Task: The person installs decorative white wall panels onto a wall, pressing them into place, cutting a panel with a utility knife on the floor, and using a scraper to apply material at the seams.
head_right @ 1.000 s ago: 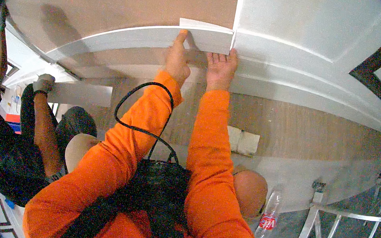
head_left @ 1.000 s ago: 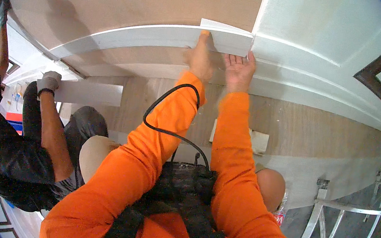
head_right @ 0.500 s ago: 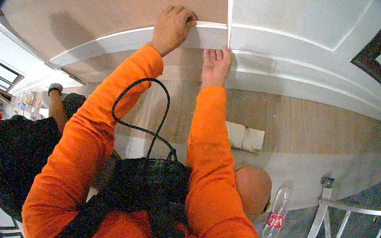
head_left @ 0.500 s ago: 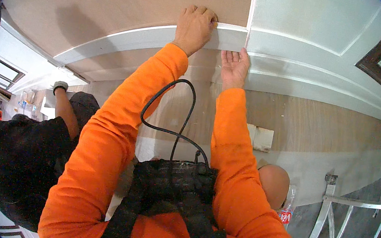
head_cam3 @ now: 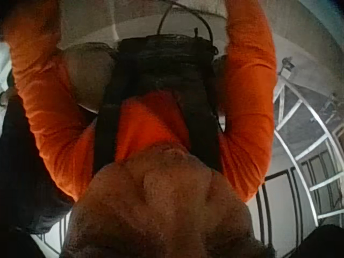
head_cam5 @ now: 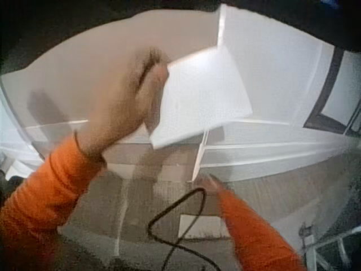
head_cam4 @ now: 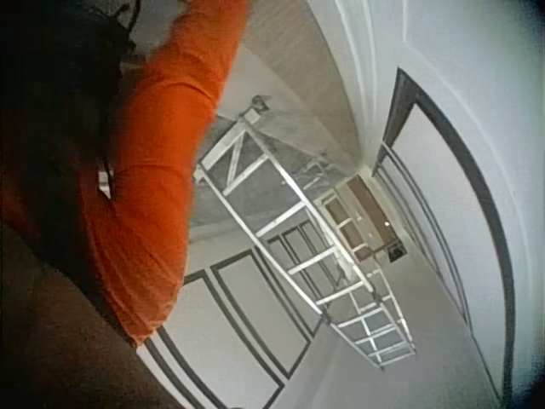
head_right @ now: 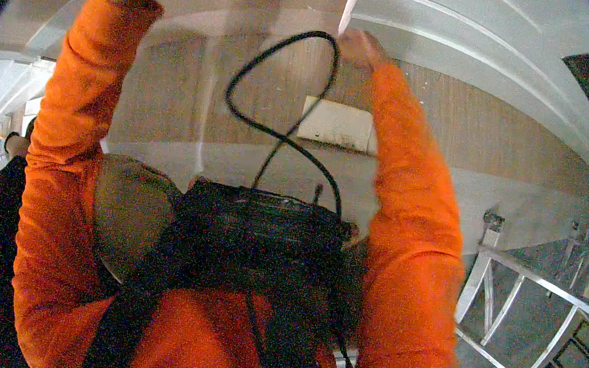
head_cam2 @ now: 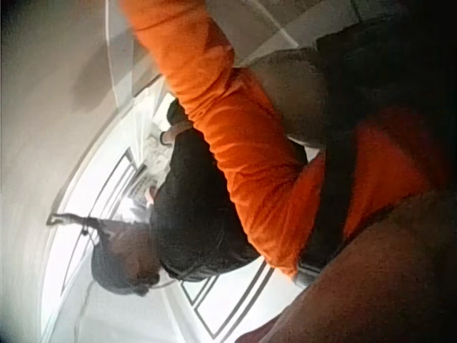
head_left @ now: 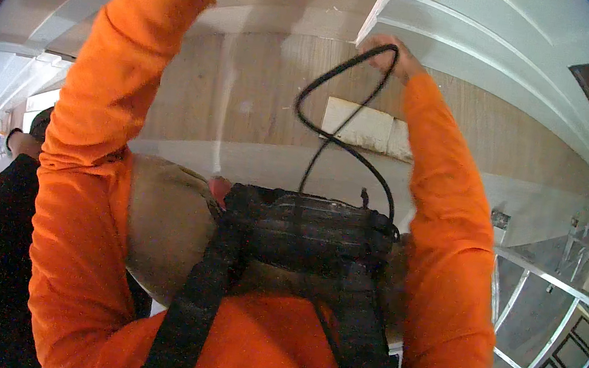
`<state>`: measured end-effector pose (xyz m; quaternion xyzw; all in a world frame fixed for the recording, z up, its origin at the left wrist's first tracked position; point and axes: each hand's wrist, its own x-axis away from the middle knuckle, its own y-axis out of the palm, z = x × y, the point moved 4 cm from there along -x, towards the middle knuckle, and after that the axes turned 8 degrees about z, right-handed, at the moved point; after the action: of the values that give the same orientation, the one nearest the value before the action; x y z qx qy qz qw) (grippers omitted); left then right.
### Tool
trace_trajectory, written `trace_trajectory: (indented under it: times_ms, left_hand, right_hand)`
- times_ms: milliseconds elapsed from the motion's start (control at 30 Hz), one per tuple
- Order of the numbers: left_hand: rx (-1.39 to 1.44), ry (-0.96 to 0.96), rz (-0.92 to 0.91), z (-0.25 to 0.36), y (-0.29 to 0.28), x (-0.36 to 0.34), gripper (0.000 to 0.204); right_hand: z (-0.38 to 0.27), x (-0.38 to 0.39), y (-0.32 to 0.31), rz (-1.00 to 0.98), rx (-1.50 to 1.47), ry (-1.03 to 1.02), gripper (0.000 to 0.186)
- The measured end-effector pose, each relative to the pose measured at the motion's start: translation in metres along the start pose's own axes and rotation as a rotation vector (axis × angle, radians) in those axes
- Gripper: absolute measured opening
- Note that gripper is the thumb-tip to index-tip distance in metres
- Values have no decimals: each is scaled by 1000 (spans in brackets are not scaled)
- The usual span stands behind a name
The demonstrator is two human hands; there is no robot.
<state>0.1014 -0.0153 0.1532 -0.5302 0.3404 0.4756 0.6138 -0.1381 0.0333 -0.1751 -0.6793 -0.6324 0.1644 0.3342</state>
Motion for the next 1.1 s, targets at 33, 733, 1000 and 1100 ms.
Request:
trace_trajectory:
  times_ms: [33,733,1000,1100]
  left_hand:
    - [-47,-150,-74,-12,-5,26,23]
    - [41,-2052,-323,69,-147,317,56]
    - [-17,-2078,-268,145,-147,363,50]
    - [128,-1932,-381,123,-142,389,55]
  right_hand:
    - [-10,6,15,-117,260,-90,25]
    - [144,141,53,-105,528,-333,104]
    - [120,136,-9,-9,438,-299,73]
    - [109,136,-35,143,333,-285,61]
